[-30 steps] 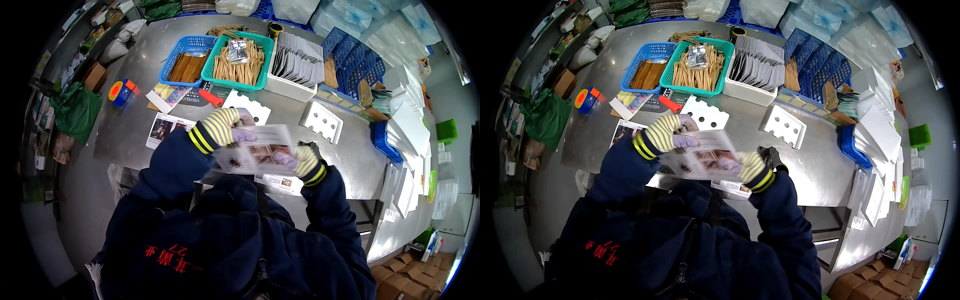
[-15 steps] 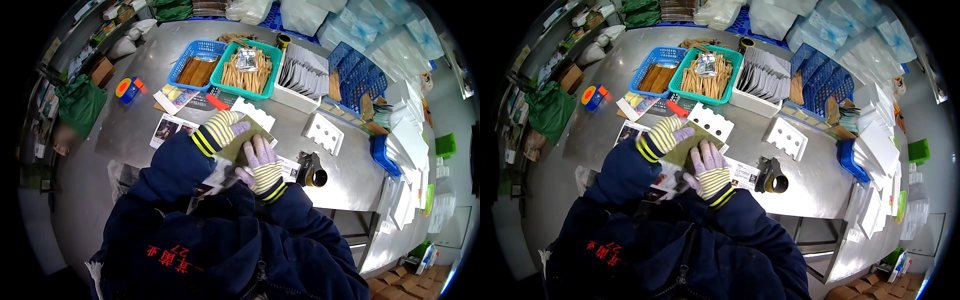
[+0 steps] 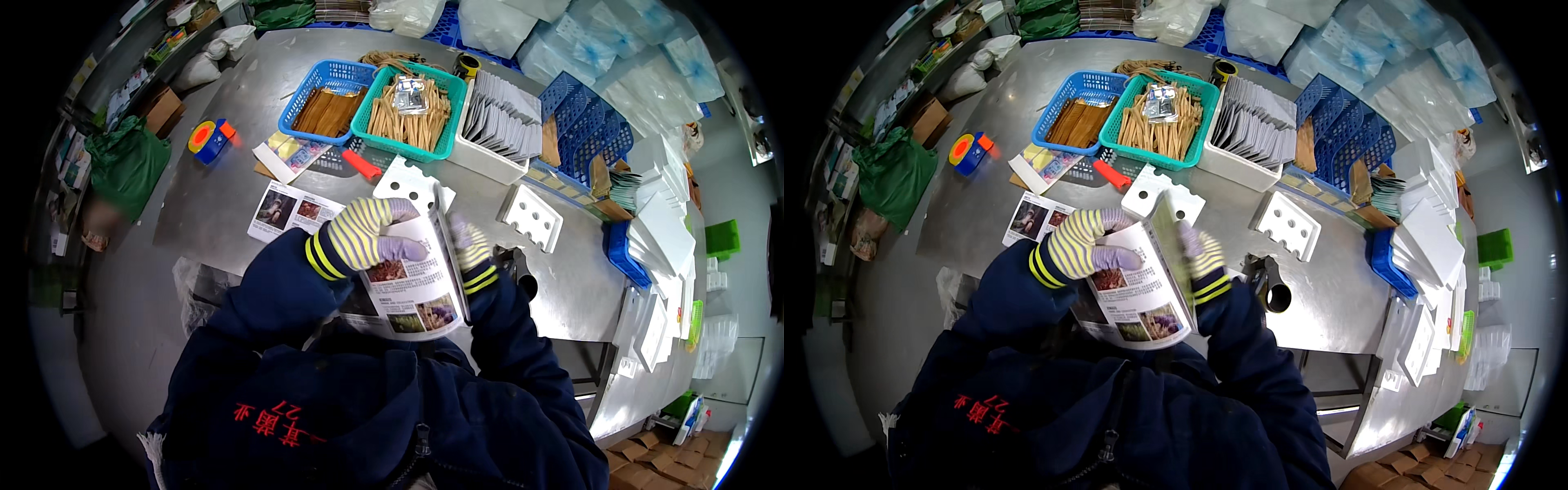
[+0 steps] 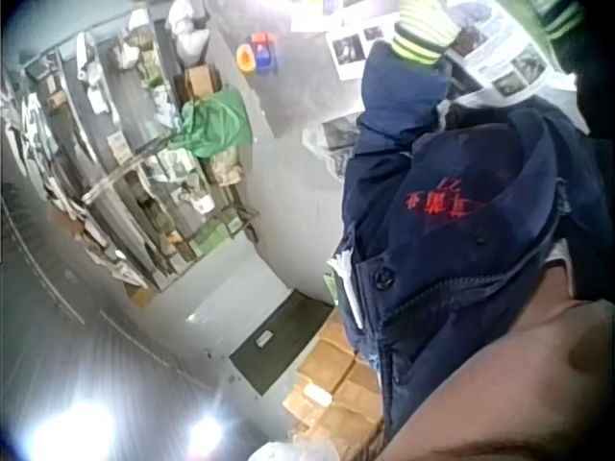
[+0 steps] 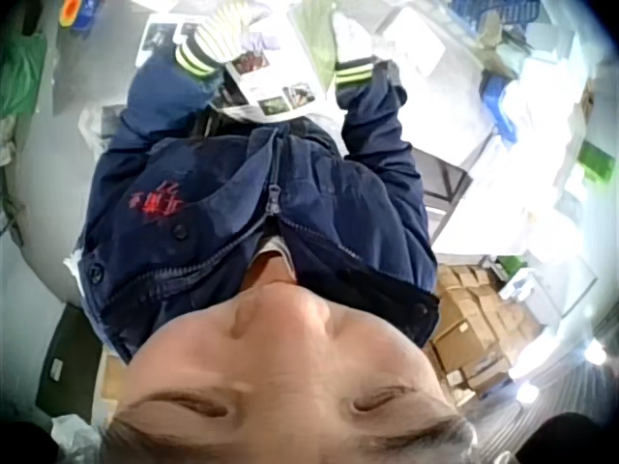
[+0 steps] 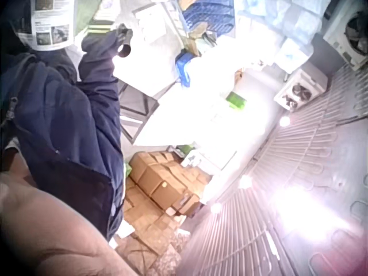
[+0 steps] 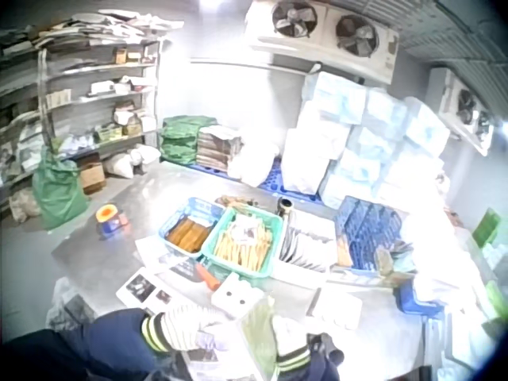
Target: The person inserts green mesh sheets into white booklets by hand and stacks them on a metal table.
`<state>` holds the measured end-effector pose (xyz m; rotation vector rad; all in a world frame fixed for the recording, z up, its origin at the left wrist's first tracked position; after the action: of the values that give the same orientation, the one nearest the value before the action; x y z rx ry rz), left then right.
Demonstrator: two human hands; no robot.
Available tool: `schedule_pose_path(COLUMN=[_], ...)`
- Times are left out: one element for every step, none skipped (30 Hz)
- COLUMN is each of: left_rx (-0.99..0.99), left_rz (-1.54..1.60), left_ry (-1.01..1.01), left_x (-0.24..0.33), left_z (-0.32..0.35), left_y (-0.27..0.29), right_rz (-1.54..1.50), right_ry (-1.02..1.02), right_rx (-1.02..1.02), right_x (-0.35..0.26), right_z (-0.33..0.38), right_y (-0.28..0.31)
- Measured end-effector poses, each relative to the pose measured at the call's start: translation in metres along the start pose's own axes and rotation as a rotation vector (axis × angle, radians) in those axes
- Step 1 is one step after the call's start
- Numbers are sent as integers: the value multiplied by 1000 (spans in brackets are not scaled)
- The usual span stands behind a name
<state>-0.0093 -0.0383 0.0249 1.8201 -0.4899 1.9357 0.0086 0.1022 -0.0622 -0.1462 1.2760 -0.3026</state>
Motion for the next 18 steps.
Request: schedule_pose_path(left_rx=[67,135,209,284,105,-72,-52,-96,-43,11,57,84,131,177,220,236,158,82], left_rz=[-176,-360,-355,-261,-220,-178,-103,-74,12,101,114,7,-143,-293,-297,-274,-171,-67], left_ry=[-213,-419,-481,-544,-299,-56,7,82,70,55,55,-17,-66,-115,-114,-225,-127,-28], left_x=[13,23,26,27,-7,-34,-40,-47,-41,-35,-39,-34,-26,-19,-22,-14,-24,-37], left_z=[-2,-1,-3,-5,-17,-19,-17,-21,-20,-17,-18,-20,-21,-22,-25,-25,-27,-28], left_y=[6,8,10,12,3,-7,-1,9,18,28,36,38,41,44,51,58,63,70], right_rz=[-64,-143,-263,-358,-430,-489,-521,-537,-551,-543,-520,-537,-183,169,259,385,406,427], right_ry=[-124,-236,-355,-449,-514,-559,-569,-553,-538,-499,-472,-491,-293,-92,-175,-31,-47,-64], right_rx=[-91,-179,-263,-325,-370,-404,-416,-402,-394,-377,-369,-416,-426,-424,-370,-363,-314,-267], right_x=[21,40,51,56,54,51,46,43,38,31,25,24,21,16,21,23,20,13], right_z=[12,28,51,70,79,85,81,71,60,47,36,32,30,29,30,23,20,18], right_y=[-23,-44,-65,-84,-99,-109,-116,-118,-117,-111,-102,-87,-81,-78,-74,-67,-56,-44])
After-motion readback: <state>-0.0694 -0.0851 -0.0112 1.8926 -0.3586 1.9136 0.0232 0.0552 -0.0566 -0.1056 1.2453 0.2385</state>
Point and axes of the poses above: each hand's wrist, its own z-axis away from the middle knuckle, its own y-axis out of the back of the hand, x = y × z, the point moved 9 cm from there along -z, towards the middle knuckle, and after that the axes turned 12 degrees about x, right-handed, at the moved point
